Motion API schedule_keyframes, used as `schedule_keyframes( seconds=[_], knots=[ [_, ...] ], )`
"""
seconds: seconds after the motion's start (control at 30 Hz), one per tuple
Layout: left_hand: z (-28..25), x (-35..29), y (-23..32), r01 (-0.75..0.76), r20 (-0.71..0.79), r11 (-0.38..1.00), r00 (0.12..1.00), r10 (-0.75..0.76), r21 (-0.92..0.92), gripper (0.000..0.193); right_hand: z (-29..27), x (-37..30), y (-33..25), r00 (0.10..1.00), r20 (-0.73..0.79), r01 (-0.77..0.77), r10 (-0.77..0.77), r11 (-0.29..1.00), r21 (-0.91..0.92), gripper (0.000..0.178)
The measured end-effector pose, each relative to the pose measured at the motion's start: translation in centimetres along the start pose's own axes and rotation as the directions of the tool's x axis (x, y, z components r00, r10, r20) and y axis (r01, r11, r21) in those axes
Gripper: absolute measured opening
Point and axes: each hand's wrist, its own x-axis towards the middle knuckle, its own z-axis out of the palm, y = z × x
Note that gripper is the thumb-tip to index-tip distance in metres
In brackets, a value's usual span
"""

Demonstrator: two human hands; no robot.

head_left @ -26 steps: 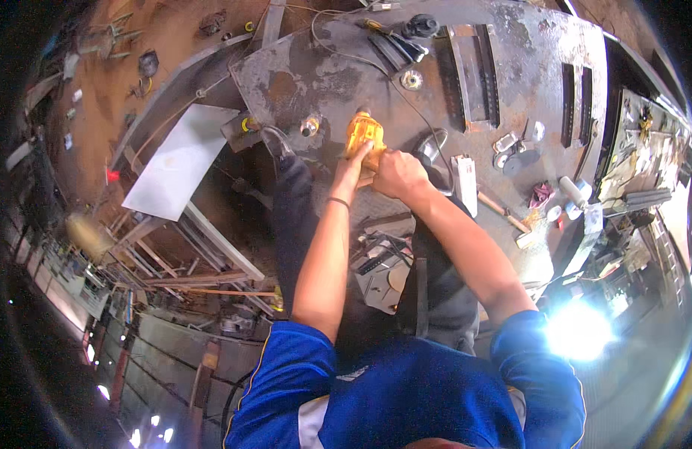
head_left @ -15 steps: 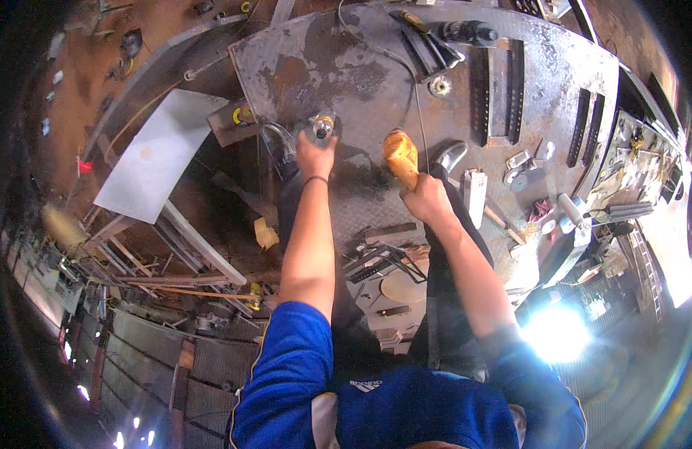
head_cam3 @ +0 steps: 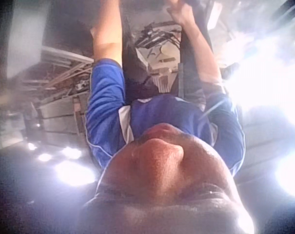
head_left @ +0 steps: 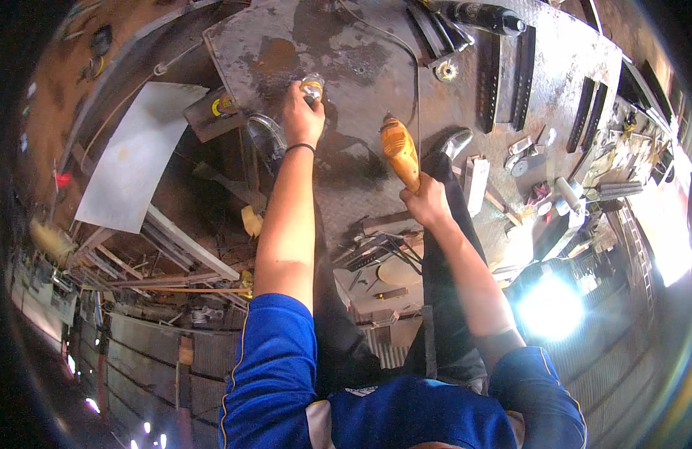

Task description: The person uses a hammer and chisel to adjust a metal frame, then uses a power drill to fasten components. They move around the workshop to retrieve tools and continue drilling into a metal sheet.

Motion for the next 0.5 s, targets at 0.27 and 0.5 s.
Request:
schedule_keyframes(
  seconds=[0.27, 0.5],
  knots=[
    [3.3, 2.8, -1.4, -0.061, -0.07, 0.984, 0.996, 0.05, -0.17, 0.061, 1.5, 1.4, 3.4, 0.999, 0.032, -0.005, -0.009, 0.914, 0.407, 0.027],
    [7.1, 4.0, -0.9, -0.246, -0.013, 0.967, 0.969, 0.246, -0.068, 0.066, 1.8, 1.6, 3.6, 0.992, 0.123, -0.094, 0.004, 0.674, 0.733, 0.016]
  ],
)
